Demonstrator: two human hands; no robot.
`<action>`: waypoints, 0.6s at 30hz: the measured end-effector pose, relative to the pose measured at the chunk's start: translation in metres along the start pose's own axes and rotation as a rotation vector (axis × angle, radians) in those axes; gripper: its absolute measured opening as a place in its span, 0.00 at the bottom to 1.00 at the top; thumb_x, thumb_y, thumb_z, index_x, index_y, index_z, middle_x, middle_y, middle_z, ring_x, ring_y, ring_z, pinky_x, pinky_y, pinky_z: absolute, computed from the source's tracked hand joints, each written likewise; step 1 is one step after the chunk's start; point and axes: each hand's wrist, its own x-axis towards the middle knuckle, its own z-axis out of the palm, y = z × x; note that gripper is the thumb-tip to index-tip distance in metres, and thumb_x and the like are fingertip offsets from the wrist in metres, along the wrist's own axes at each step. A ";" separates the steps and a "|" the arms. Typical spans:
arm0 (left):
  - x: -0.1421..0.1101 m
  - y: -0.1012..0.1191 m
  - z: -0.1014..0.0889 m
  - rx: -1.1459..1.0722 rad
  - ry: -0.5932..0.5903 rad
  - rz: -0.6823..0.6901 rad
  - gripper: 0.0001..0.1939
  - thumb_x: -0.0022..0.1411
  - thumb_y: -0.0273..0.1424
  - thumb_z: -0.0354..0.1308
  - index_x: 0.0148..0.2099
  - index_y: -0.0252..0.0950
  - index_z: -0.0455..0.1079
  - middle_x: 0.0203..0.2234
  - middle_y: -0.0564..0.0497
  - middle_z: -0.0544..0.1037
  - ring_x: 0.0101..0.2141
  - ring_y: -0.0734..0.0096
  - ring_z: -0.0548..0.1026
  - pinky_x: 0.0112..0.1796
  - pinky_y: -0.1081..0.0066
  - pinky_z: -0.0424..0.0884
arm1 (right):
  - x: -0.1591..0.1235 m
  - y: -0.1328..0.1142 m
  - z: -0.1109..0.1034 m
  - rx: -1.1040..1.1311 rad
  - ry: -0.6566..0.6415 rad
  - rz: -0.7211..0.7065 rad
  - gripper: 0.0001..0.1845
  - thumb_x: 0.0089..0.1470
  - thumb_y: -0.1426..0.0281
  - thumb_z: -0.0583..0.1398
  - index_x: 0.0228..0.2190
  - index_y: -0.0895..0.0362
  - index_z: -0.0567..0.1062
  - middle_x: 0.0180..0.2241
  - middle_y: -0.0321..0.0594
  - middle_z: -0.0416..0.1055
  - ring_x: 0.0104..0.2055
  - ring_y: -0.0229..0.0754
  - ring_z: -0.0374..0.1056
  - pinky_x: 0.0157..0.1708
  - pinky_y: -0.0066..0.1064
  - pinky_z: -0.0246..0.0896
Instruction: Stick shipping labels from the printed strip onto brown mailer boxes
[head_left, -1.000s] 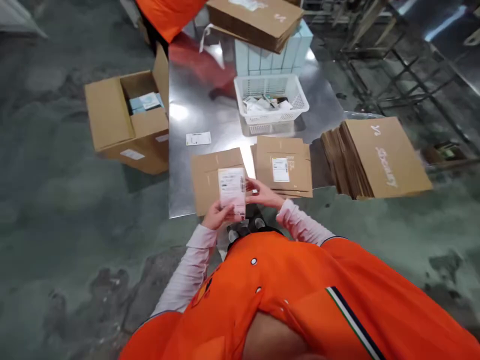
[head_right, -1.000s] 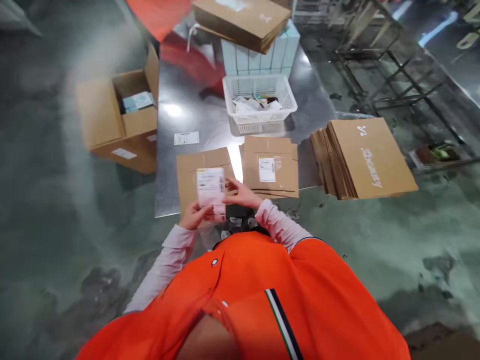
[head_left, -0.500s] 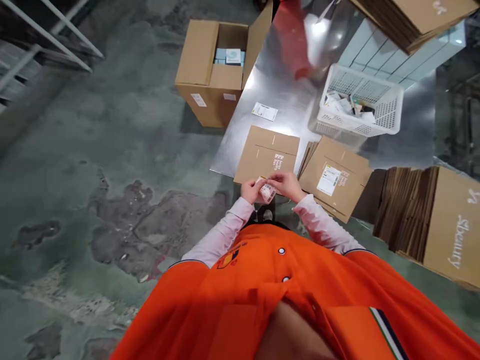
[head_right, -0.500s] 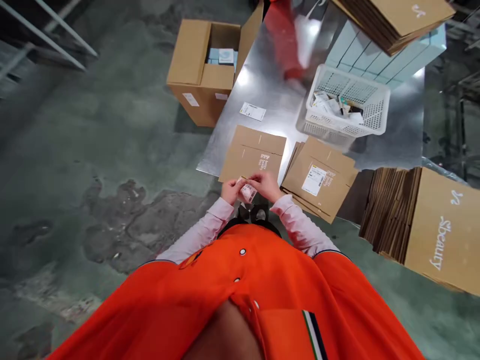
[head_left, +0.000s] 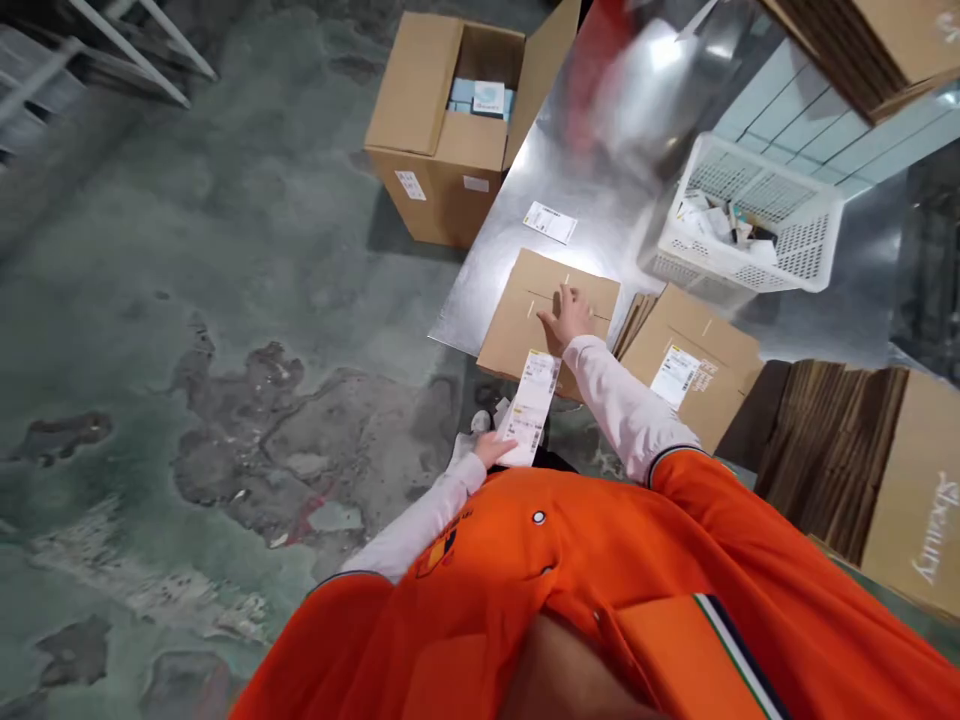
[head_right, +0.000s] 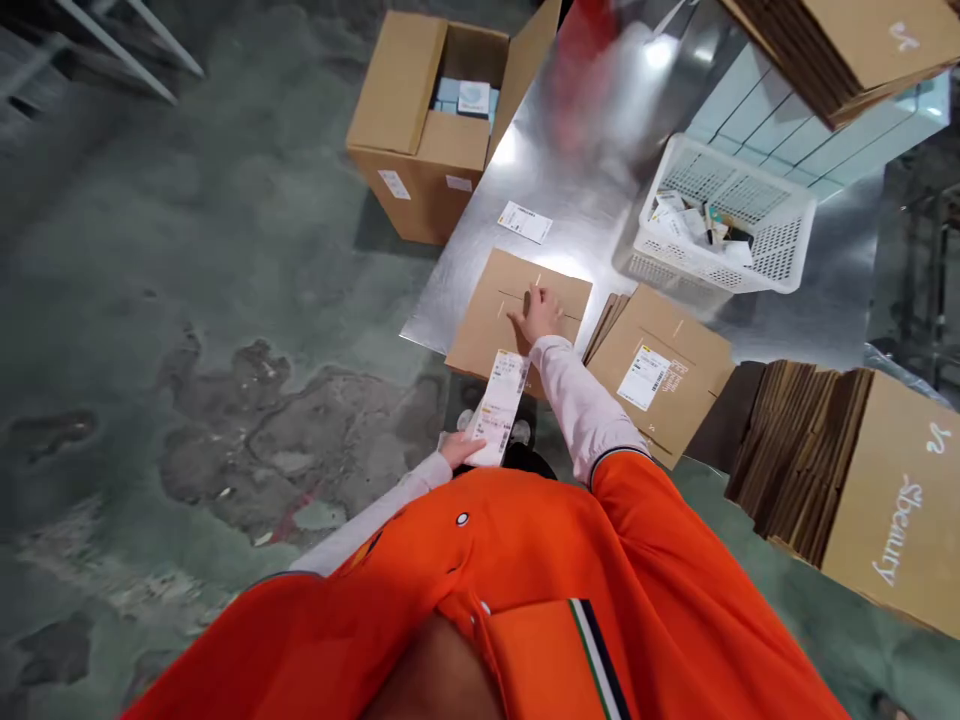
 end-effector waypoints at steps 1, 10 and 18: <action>-0.007 -0.007 -0.008 -0.008 0.000 -0.002 0.18 0.32 0.31 0.74 0.28 0.33 0.74 0.26 0.45 0.81 0.32 0.55 0.80 0.39 0.60 0.75 | -0.007 -0.003 0.003 -0.050 -0.018 -0.086 0.40 0.54 0.56 0.60 0.62 0.62 0.58 0.63 0.59 0.53 0.65 0.60 0.47 0.62 0.59 0.38; -0.031 0.031 -0.046 0.084 -0.067 0.166 0.28 0.29 0.43 0.75 0.33 0.30 0.79 0.34 0.42 0.82 0.37 0.54 0.79 0.42 0.61 0.75 | -0.103 -0.006 -0.003 0.645 -0.170 0.315 0.44 0.58 0.42 0.35 0.43 0.61 0.74 0.46 0.56 0.72 0.51 0.53 0.68 0.47 0.47 0.65; -0.019 0.037 -0.026 0.152 -0.137 0.151 0.32 0.29 0.45 0.75 0.35 0.28 0.78 0.33 0.39 0.81 0.36 0.52 0.80 0.42 0.58 0.75 | -0.107 0.007 -0.032 1.255 -0.365 0.249 0.33 0.39 0.41 0.64 0.35 0.55 0.75 0.34 0.41 0.75 0.36 0.44 0.70 0.36 0.35 0.65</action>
